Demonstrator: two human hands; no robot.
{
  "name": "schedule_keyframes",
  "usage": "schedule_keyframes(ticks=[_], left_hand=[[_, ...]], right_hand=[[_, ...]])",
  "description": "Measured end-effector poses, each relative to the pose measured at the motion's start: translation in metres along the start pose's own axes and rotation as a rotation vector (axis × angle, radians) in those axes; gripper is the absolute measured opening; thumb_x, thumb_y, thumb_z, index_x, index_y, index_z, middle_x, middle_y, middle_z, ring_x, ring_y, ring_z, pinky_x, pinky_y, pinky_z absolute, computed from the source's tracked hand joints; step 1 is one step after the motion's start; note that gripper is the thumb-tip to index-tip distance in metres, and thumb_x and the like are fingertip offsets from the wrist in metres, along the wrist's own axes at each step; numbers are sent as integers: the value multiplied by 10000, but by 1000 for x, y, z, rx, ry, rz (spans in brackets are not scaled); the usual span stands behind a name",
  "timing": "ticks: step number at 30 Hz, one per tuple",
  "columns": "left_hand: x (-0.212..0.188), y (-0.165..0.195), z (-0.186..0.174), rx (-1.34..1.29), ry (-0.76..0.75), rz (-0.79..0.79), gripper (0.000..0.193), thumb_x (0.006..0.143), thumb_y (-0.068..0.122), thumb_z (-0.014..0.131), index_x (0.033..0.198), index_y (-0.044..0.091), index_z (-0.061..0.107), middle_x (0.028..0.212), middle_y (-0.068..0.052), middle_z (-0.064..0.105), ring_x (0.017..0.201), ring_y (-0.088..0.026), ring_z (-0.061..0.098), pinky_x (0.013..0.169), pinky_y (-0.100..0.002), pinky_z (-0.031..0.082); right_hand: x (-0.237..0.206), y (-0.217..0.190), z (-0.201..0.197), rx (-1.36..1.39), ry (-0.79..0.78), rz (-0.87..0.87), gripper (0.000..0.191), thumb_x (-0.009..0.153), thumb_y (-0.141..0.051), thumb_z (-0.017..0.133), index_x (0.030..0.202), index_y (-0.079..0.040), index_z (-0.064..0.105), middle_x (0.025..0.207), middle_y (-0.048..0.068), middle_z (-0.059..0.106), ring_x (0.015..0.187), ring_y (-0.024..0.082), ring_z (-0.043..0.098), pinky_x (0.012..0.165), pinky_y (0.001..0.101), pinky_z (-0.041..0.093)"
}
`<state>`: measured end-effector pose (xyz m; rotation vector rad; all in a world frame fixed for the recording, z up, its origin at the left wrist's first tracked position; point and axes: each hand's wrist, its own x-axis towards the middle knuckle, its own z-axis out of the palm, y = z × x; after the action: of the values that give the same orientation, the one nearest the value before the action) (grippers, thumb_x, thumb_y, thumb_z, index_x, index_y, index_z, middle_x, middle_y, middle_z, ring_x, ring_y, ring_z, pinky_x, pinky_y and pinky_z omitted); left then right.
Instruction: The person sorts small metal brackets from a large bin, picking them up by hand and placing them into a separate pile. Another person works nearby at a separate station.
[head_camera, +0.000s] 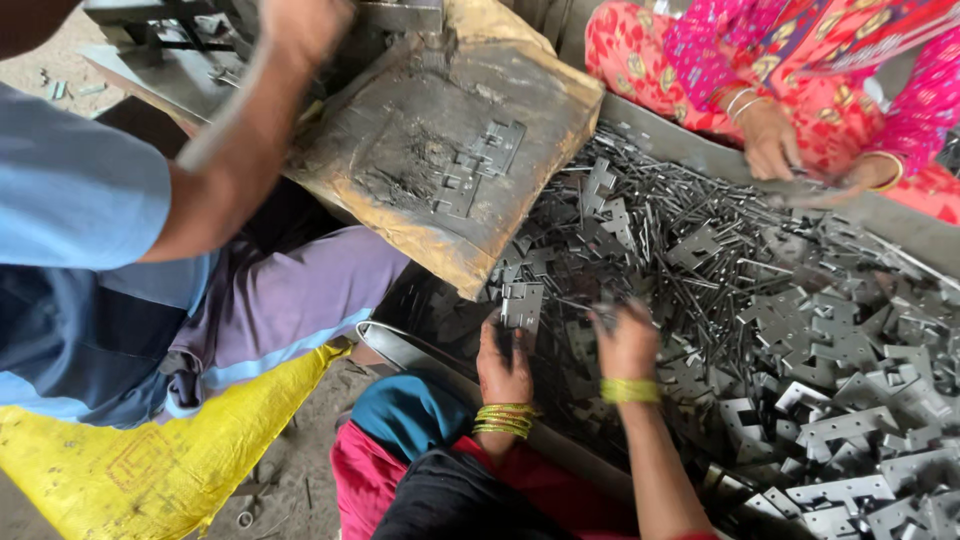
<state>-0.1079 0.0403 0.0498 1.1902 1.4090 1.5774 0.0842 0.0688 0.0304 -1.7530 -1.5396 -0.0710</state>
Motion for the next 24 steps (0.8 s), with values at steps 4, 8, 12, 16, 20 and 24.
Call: schedule_keyframes(ticks=[4,8,12,16,20,24], left_hand=[[-2,-12,2,180,9,8,380,960,134,639,1311,2,571,1178,-247,686,1096,-404,672,944,-412,512],[0,-23,3,155,51,82,397,964,129,658,1320,-23,571,1241,-256,666,1140,-406,649,974,-417,495],[4,-23,-2,20,-12,-51,403,925,120,647,1301,-11,584,1183,-212,712,1091,-348,705,946,-392,521],[23,-13,-5,114,-88,-76,371,917,120,672,1254,-14,592,1092,-203,743,1007,-353,743,881,-403,568],[95,-4,23,349,-147,98,498,879,112,719,1342,21,563,1121,-265,701,1060,-460,674,857,-488,542],[211,2,85,782,-34,173,584,847,22,651,1417,57,530,1220,-272,667,1153,-444,641,994,-505,507]], right_hand=[[-10,21,-50,898,357,512,197,927,-125,807,1100,-94,719,1082,120,747,914,220,732,835,371,611],[-30,59,-29,1352,483,1382,293,844,-55,821,1102,-79,683,1055,97,763,871,213,768,769,334,653],[-62,76,36,1428,69,1353,364,761,-26,776,1101,-135,705,1079,84,763,871,238,764,733,412,584],[-80,67,67,1314,-54,1491,381,816,-147,785,1190,-107,726,1140,88,744,878,249,729,729,406,571],[-80,54,54,891,-28,1462,482,869,-261,821,1200,68,703,1181,152,731,972,294,692,813,416,561],[-88,51,43,649,-124,1341,580,927,-415,716,1263,56,675,1214,184,712,1053,300,670,885,415,512]])
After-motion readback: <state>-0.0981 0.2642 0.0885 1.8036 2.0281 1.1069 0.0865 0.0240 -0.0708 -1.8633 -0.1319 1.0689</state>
